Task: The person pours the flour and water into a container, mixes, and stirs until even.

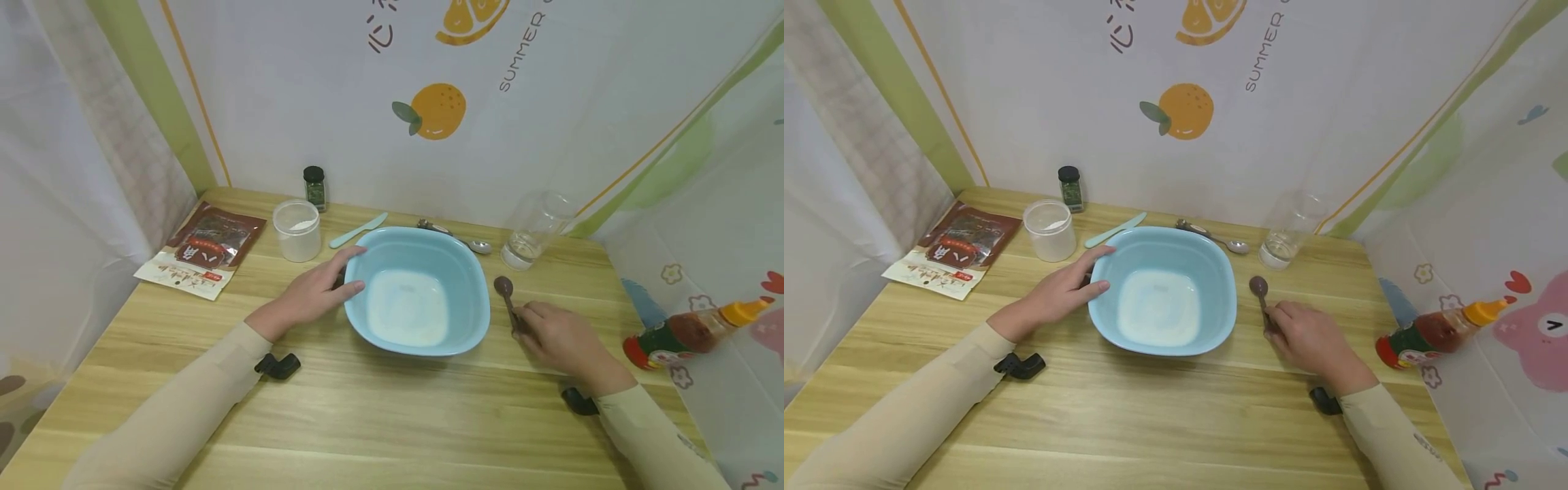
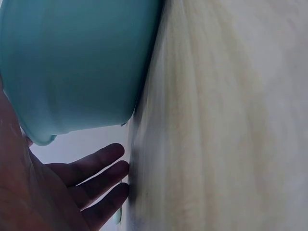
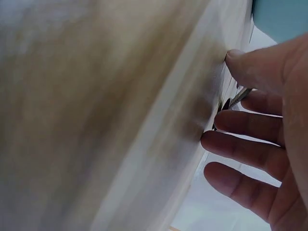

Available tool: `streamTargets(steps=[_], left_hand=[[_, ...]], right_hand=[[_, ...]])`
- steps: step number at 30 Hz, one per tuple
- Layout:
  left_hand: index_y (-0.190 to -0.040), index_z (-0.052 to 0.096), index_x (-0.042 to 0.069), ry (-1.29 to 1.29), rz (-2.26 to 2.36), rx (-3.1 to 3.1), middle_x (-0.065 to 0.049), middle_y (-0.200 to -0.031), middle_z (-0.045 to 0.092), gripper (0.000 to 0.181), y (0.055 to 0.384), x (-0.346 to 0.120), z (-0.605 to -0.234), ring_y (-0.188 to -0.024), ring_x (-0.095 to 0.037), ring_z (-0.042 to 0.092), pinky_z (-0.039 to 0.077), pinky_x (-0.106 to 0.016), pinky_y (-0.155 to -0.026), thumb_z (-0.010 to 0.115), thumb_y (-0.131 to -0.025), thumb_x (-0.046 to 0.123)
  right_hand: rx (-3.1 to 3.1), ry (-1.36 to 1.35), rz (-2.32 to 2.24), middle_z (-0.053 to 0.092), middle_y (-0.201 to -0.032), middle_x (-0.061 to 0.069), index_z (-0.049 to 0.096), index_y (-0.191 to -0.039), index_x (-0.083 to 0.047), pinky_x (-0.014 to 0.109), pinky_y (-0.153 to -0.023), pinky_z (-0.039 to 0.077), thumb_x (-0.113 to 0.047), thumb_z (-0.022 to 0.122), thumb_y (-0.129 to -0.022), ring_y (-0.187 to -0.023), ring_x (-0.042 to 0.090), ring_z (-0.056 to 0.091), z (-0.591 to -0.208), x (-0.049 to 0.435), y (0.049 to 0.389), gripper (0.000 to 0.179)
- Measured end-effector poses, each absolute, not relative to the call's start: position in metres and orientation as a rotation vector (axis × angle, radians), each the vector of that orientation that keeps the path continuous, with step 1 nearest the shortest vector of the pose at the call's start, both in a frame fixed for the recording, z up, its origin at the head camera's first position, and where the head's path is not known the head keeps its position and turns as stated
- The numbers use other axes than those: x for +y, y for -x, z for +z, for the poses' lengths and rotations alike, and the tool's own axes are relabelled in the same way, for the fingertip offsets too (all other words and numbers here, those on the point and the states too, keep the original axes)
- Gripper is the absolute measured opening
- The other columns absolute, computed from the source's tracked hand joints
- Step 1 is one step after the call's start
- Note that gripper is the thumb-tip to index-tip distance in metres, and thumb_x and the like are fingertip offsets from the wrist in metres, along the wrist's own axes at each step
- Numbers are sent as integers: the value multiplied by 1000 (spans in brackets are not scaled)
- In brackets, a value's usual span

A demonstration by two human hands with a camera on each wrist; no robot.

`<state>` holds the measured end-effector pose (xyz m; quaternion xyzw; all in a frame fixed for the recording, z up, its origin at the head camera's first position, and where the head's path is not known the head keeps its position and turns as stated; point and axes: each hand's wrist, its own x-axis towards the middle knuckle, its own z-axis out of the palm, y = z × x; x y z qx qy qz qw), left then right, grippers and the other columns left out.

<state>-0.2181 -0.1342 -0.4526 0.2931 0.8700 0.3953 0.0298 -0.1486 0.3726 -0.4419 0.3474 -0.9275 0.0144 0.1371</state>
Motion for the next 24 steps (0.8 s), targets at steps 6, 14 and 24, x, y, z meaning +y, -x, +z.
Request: streamTargets(steps=[6,14,24], left_hand=[[-175,29,32,-907,1215,2682,-11,-170,49,72,219,-134,-451,-154,-34,50,49,-68,-111,51,-113,63],[-178,23,31,-894,1214,2681,-11,-174,42,77,216,-134,-450,-151,-34,53,48,-68,-112,51,-113,62],[-180,18,34,-909,1236,2677,-8,-178,34,79,216,-135,-450,-150,-31,53,47,-68,-113,52,-114,60]], right_hand=[[-2709,-999,31,76,-115,14,74,-127,1,53,-79,64,-18,88,-90,-100,34,77,-442,372,147,43],[-2804,-951,36,75,-123,15,73,-133,0,55,-85,64,-19,85,-94,-109,36,76,-441,372,142,45],[-2811,-954,45,73,-127,14,74,-134,-2,56,-90,62,-19,86,-94,-114,36,74,-443,376,143,45]])
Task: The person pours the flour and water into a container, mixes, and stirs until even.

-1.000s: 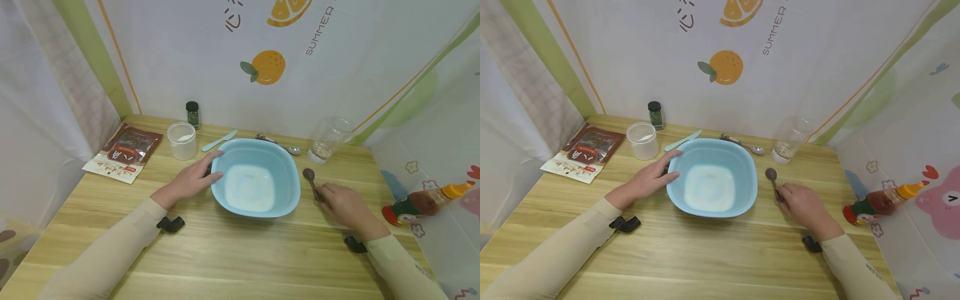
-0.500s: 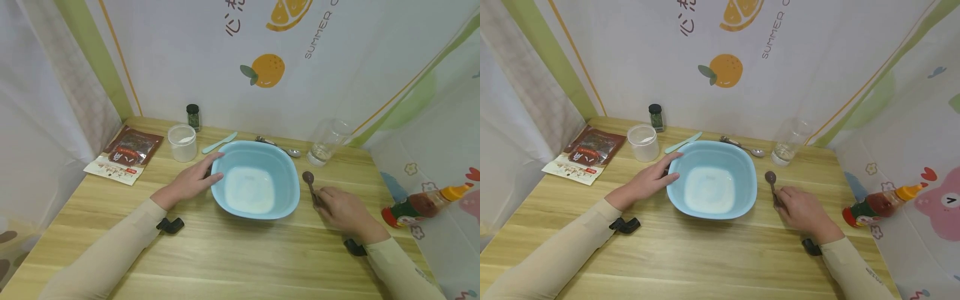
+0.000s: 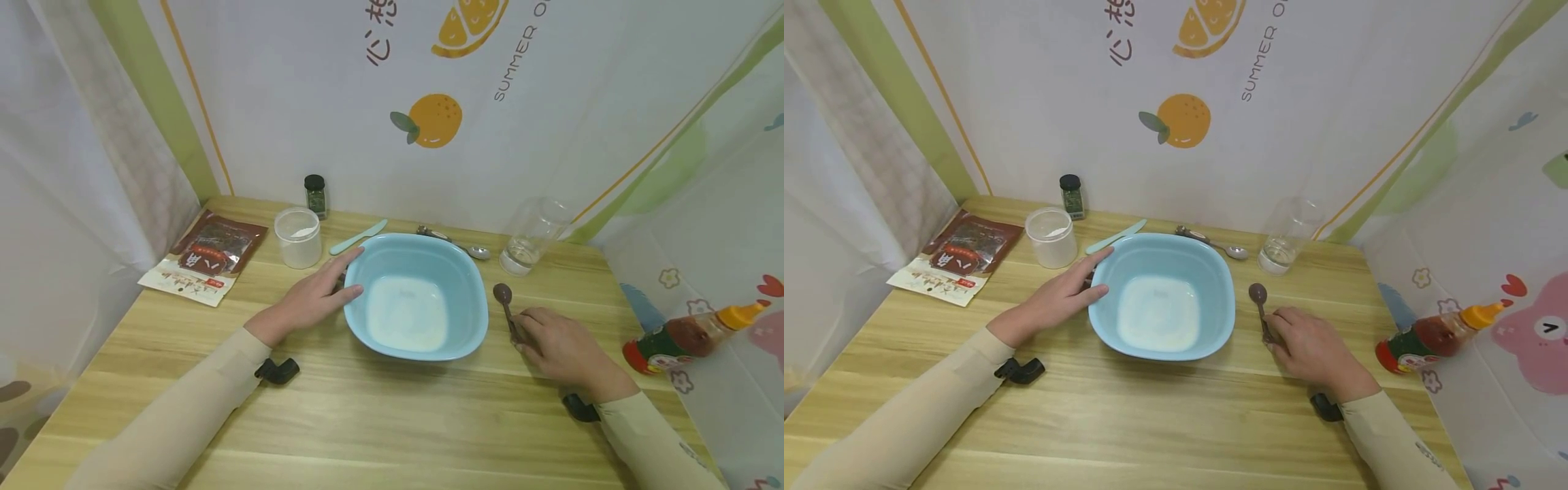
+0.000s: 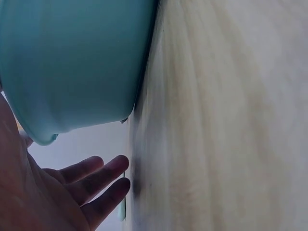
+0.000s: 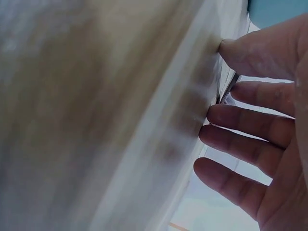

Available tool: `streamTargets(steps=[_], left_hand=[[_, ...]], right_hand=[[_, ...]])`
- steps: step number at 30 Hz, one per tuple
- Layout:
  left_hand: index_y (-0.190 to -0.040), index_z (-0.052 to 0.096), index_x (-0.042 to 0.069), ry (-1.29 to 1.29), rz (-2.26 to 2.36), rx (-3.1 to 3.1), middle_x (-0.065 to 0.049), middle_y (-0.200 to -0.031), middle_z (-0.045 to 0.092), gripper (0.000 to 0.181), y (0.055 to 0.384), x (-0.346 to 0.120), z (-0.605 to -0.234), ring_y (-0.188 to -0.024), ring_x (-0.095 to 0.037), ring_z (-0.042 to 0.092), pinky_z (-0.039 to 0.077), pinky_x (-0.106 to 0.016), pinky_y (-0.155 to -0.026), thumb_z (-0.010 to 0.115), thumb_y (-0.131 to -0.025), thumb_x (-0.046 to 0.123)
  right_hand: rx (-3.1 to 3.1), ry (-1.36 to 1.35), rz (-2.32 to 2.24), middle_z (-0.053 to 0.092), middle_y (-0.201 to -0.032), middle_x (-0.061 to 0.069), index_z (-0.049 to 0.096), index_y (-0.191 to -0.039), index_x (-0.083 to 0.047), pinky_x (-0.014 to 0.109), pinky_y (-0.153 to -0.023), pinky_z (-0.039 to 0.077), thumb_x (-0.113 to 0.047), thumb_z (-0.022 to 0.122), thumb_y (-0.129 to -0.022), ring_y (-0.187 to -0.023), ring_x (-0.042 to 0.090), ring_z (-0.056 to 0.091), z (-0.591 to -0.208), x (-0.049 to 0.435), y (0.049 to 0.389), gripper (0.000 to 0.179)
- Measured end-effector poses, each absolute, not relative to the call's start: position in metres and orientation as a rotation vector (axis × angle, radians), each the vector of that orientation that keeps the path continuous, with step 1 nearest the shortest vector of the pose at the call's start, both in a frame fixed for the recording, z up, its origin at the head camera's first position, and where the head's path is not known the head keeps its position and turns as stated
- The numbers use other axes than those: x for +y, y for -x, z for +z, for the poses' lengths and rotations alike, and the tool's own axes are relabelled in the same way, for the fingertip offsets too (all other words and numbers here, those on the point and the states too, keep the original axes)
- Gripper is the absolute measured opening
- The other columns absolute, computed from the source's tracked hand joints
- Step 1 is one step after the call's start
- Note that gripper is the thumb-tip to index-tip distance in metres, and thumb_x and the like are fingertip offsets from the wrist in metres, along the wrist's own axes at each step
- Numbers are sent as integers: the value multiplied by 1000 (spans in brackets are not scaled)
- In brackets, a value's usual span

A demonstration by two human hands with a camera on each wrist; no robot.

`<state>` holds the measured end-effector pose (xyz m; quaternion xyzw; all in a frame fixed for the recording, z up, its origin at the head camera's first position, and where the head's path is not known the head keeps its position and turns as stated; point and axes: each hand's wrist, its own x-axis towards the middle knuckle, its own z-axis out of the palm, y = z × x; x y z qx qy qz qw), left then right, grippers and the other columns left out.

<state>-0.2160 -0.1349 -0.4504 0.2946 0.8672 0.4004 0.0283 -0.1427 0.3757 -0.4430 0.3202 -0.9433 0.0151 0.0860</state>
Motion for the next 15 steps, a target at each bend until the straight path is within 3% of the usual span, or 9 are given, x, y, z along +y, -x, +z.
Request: streamTargets(steps=[4,15], left_hand=[[-180,18,34,-924,1232,2682,-8,-181,30,77,216,-135,-450,-159,-32,42,44,-70,-116,51,-114,59],[-180,19,34,-928,1235,2688,-6,-182,28,77,216,-134,-449,-161,-32,40,42,-70,-118,51,-114,58]], right_hand=[[-2820,-951,46,73,-127,14,74,-134,-2,56,-90,62,-20,86,-94,-114,35,73,-442,375,142,45],[-2864,-924,49,72,-126,12,75,-131,-6,57,-92,62,-19,89,-92,-114,35,73,-439,373,140,43]])
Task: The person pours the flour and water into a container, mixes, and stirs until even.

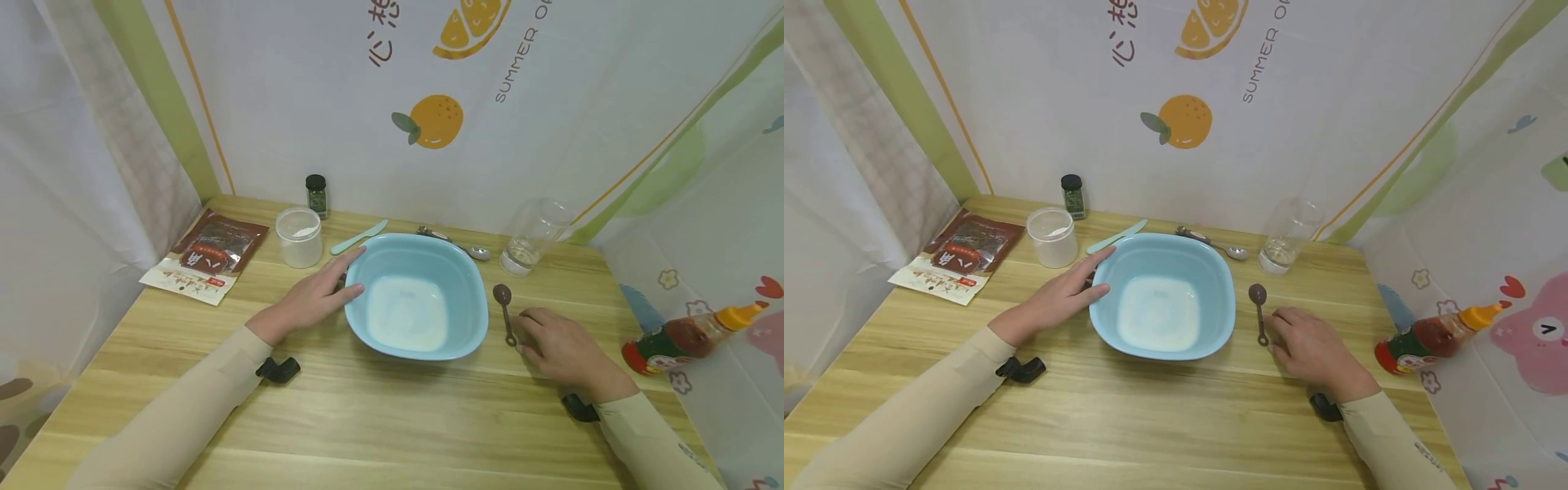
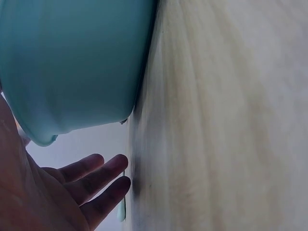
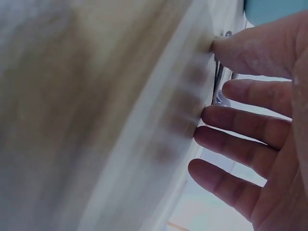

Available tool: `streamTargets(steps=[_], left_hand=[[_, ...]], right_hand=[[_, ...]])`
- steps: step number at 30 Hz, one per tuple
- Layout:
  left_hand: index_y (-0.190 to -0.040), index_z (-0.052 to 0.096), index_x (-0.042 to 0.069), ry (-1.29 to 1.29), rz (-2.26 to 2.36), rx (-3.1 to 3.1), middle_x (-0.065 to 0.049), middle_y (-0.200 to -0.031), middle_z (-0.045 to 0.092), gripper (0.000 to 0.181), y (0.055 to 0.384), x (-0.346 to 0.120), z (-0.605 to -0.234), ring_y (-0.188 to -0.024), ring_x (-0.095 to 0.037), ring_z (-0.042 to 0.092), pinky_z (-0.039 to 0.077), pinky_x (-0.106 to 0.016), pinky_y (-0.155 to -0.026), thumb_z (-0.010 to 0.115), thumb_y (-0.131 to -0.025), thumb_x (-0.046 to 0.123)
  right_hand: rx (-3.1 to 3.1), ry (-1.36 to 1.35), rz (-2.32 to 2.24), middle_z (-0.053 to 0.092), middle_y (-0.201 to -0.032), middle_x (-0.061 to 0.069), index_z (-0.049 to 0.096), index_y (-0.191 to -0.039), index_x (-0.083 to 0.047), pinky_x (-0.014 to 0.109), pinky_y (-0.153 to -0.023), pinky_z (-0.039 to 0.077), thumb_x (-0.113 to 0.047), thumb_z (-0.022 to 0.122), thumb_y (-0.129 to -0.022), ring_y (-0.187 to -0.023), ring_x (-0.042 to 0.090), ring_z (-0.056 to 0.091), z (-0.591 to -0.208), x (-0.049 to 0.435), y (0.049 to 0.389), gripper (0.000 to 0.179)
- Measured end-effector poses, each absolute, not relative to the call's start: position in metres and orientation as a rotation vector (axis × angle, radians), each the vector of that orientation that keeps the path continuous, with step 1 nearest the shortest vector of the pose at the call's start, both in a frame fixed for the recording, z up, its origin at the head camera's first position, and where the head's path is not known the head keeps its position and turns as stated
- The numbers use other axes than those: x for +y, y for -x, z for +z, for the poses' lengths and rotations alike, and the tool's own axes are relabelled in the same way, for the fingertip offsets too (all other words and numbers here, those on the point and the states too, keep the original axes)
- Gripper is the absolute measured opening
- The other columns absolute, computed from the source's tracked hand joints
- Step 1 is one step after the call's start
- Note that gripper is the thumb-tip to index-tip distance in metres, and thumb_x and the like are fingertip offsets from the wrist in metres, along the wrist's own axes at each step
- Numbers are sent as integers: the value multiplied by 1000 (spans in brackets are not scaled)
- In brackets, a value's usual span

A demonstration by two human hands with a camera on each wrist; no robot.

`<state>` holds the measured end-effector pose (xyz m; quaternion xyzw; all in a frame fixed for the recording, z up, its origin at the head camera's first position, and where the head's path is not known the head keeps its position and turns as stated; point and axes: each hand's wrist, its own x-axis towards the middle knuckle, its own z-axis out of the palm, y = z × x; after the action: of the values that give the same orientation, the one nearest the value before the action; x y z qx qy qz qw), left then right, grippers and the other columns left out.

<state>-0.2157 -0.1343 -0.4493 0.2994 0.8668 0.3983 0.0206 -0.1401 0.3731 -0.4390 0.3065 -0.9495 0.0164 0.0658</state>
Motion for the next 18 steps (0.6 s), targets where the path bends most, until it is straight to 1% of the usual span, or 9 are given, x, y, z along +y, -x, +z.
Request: streamTargets(steps=[4,7,10,13,16,18], left_hand=[[-180,18,34,-921,1229,2684,-8,-180,32,77,215,-136,-448,-155,-32,48,45,-69,-116,52,-114,58],[-180,17,33,-908,1238,2674,-10,-174,42,78,215,-138,-448,-145,-31,58,48,-66,-113,52,-115,57],[-180,16,32,-901,1262,2659,-11,-166,51,77,216,-140,-448,-137,-30,64,51,-65,-110,52,-116,55],[-180,18,29,-900,1285,2652,-10,-160,57,75,218,-142,-447,-135,-31,66,53,-63,-108,51,-116,54],[-179,19,26,-890,1289,2664,-13,-156,61,74,220,-145,-445,-134,-33,67,54,-65,-106,49,-117,52],[-179,19,25,-862,1286,2688,-16,-155,61,75,220,-146,-443,-134,-36,67,54,-67,-106,49,-117,53]], right_hand=[[-2891,-908,72,72,-128,14,74,-133,-4,57,-92,62,-20,89,-93,-114,36,73,-436,372,143,45],[-2918,-874,122,71,-130,14,72,-136,-1,57,-93,61,-22,88,-96,-113,35,73,-432,367,149,47],[-2927,-826,176,71,-132,15,71,-138,0,57,-92,61,-24,86,-99,-113,36,73,-427,359,159,48],[-2924,-777,233,70,-136,17,70,-139,0,60,-96,59,-25,84,-102,-120,40,71,-423,349,169,47],[-2924,-716,289,68,-141,20,67,-144,1,64,-101,56,-26,80,-105,-128,44,68,-417,341,177,50],[-2930,-659,322,66,-146,22,64,-147,1,66,-101,55,-27,79,-107,-132,47,65,-412,336,181,51]])
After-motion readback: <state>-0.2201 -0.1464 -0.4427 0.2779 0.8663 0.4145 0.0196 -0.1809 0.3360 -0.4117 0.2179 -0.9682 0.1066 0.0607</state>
